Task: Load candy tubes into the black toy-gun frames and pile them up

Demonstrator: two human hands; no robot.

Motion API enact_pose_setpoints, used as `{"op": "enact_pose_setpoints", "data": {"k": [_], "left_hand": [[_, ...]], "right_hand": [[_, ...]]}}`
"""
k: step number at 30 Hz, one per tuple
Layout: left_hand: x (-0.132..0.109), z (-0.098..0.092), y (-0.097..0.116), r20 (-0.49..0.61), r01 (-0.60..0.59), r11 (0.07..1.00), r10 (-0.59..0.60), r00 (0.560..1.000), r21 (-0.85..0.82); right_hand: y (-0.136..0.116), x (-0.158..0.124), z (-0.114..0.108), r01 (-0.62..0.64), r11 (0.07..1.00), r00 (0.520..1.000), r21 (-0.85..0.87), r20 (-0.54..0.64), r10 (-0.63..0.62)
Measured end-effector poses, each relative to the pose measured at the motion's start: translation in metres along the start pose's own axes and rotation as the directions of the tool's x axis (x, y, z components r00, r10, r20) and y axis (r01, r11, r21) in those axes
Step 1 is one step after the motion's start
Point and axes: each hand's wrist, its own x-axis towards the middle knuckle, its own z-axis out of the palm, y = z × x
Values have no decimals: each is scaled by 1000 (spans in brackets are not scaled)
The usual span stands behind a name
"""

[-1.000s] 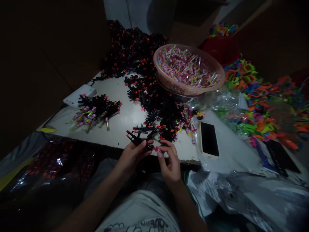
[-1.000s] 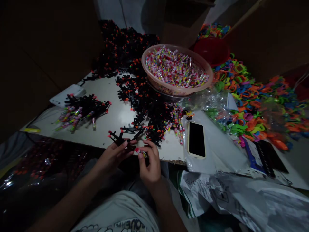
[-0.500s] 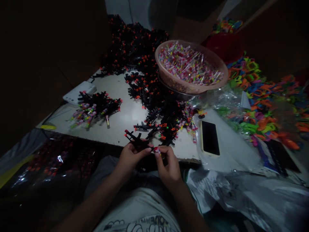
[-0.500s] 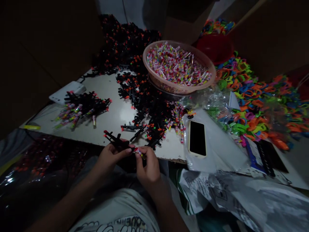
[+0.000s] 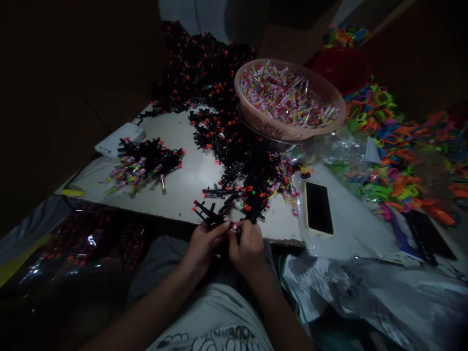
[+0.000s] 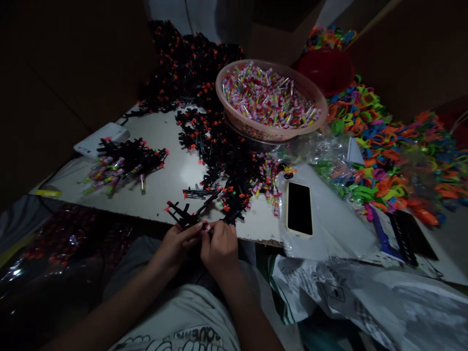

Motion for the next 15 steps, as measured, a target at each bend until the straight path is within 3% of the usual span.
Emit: {"op": "enact_pose_setpoints", "data": {"k": [6, 8, 10, 12, 13, 14, 15], "left_hand": [[2, 5, 2, -22, -17, 1000, 17, 1000, 12], [7, 0, 16, -90, -110, 988, 120, 989, 109], [16, -12, 42, -153, -220, 918, 282, 947, 331], [29, -32, 77, -164, -252, 711, 461, 872, 657], [36, -43, 96, -170, -228, 556, 574, 801, 799], [43, -55, 114, -131, -204, 372, 702, 700, 906], [50, -66, 132, -8, -171, 146, 783, 622, 974]], "right_hand": [[11, 10, -15, -42, 988, 995, 148, 95, 28], [26, 19, -23, -61, 988, 993, 142, 113, 45], [50, 28, -33, -135, 991, 990, 7, 44, 134], [78, 36, -41, -284, 936, 959, -205, -62, 278], [90, 38, -44, -349, 890, 937, -294, -82, 340], [101, 40, -46, -379, 853, 922, -360, -69, 381], [109, 41, -47, -383, 830, 914, -405, -38, 403]]}}
